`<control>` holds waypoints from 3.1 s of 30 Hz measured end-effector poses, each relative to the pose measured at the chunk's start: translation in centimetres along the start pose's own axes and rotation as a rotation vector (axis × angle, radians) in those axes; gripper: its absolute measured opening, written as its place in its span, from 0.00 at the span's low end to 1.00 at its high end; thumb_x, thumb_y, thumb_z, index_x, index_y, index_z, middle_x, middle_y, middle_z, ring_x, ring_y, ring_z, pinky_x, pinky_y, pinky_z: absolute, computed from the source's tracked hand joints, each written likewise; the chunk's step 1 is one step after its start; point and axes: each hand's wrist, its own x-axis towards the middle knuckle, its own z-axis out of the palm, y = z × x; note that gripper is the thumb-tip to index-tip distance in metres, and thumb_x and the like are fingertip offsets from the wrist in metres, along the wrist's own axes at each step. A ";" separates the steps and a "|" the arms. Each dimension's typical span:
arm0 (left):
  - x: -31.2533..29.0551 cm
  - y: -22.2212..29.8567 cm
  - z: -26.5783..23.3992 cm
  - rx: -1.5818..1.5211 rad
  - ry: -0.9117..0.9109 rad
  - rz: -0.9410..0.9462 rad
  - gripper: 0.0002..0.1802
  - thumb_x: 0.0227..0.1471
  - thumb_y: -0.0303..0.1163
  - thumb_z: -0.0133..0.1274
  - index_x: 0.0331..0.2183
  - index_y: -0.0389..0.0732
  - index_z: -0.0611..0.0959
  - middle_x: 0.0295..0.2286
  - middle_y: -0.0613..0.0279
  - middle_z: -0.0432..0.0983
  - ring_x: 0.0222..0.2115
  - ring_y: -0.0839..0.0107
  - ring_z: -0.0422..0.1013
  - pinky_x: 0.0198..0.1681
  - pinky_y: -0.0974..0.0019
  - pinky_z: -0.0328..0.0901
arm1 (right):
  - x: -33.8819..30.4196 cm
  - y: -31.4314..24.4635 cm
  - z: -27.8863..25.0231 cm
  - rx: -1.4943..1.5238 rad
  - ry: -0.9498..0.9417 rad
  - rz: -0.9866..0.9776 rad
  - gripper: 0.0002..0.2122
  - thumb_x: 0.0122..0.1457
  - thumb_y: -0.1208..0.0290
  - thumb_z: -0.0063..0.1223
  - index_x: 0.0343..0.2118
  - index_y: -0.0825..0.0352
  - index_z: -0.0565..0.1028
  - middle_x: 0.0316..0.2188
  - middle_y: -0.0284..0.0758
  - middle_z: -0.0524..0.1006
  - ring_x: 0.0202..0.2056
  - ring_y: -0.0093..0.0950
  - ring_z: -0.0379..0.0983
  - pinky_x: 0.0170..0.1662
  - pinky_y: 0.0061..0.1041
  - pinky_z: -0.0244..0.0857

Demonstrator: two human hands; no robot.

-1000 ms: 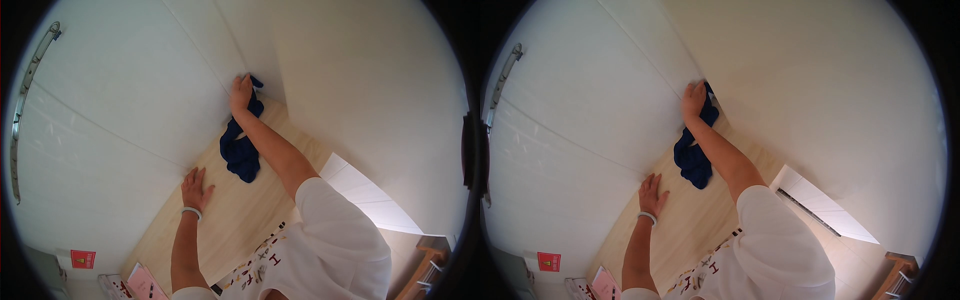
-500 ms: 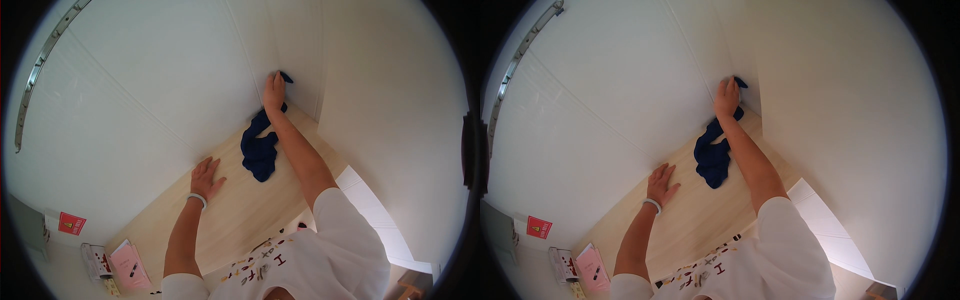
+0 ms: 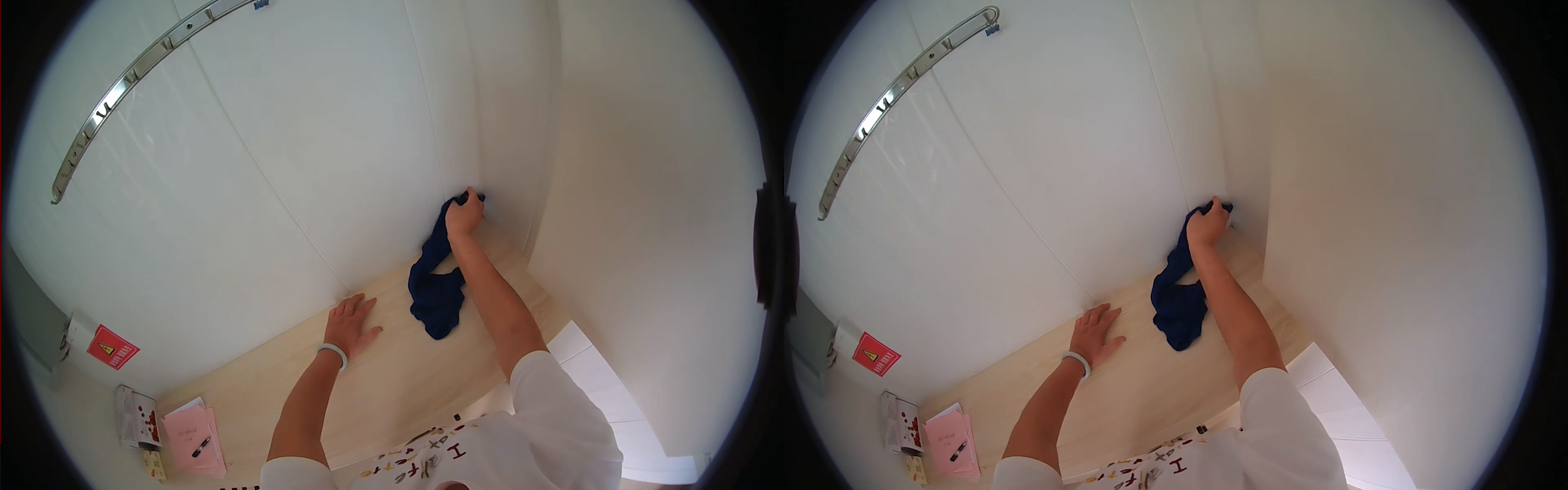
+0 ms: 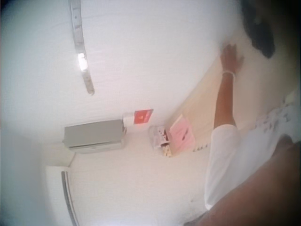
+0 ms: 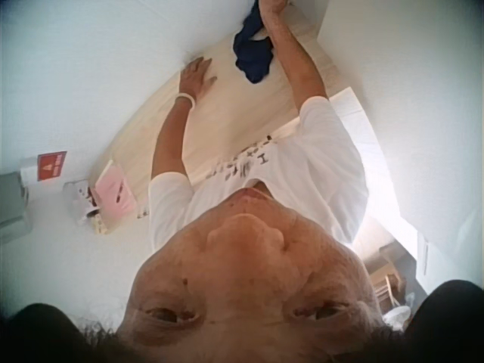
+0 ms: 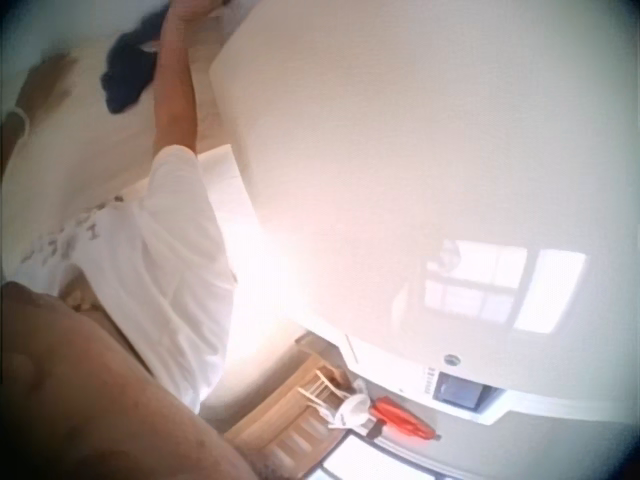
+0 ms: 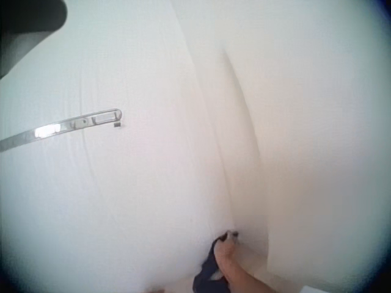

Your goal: The person places a box into a cabinet, then uses a cloth to wipe a tabletop, the wall, and the baseboard.

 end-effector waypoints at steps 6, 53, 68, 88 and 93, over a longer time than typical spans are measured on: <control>-0.6 -0.4 -0.1 -0.010 -0.013 -0.028 0.37 0.48 0.55 0.49 0.58 0.52 0.67 0.59 0.57 0.57 0.60 0.58 0.51 0.61 0.56 0.47 | -2.1 -14.4 -2.2 0.565 0.185 -0.454 0.22 0.53 0.80 0.54 0.53 0.67 0.67 0.48 0.42 0.68 0.50 0.40 0.64 0.55 0.34 0.60; -0.1 -0.6 0.7 -0.013 0.027 0.010 0.38 0.48 0.57 0.48 0.58 0.52 0.67 0.58 0.59 0.57 0.59 0.59 0.51 0.61 0.57 0.45 | 1.6 -19.9 -3.8 0.406 0.285 -0.721 0.25 0.61 0.84 0.37 0.63 0.69 0.53 0.49 0.42 0.71 0.54 0.37 0.62 0.61 0.35 0.48; -0.5 -0.9 0.4 -0.050 0.039 0.018 0.37 0.48 0.54 0.51 0.57 0.50 0.67 0.58 0.56 0.57 0.59 0.56 0.51 0.61 0.54 0.45 | 0.9 -16.6 -3.4 0.236 0.133 -0.769 0.25 0.61 0.84 0.33 0.63 0.67 0.53 0.53 0.40 0.68 0.52 0.36 0.59 0.59 0.31 0.50; -0.4 -0.8 0.6 -0.066 0.043 0.012 0.37 0.48 0.56 0.50 0.58 0.51 0.68 0.59 0.58 0.57 0.60 0.58 0.51 0.61 0.56 0.45 | 4.0 -25.1 -4.0 0.393 0.400 -0.600 0.24 0.63 0.62 0.37 0.61 0.67 0.58 0.55 0.41 0.68 0.57 0.38 0.59 0.57 0.41 0.45; -0.1 -0.7 0.7 -0.058 0.029 0.041 0.38 0.48 0.57 0.49 0.58 0.51 0.68 0.59 0.58 0.57 0.60 0.59 0.51 0.61 0.56 0.45 | 4.0 -27.3 -4.7 0.341 0.408 -0.797 0.25 0.64 0.62 0.35 0.63 0.66 0.54 0.55 0.43 0.67 0.60 0.39 0.56 0.61 0.40 0.42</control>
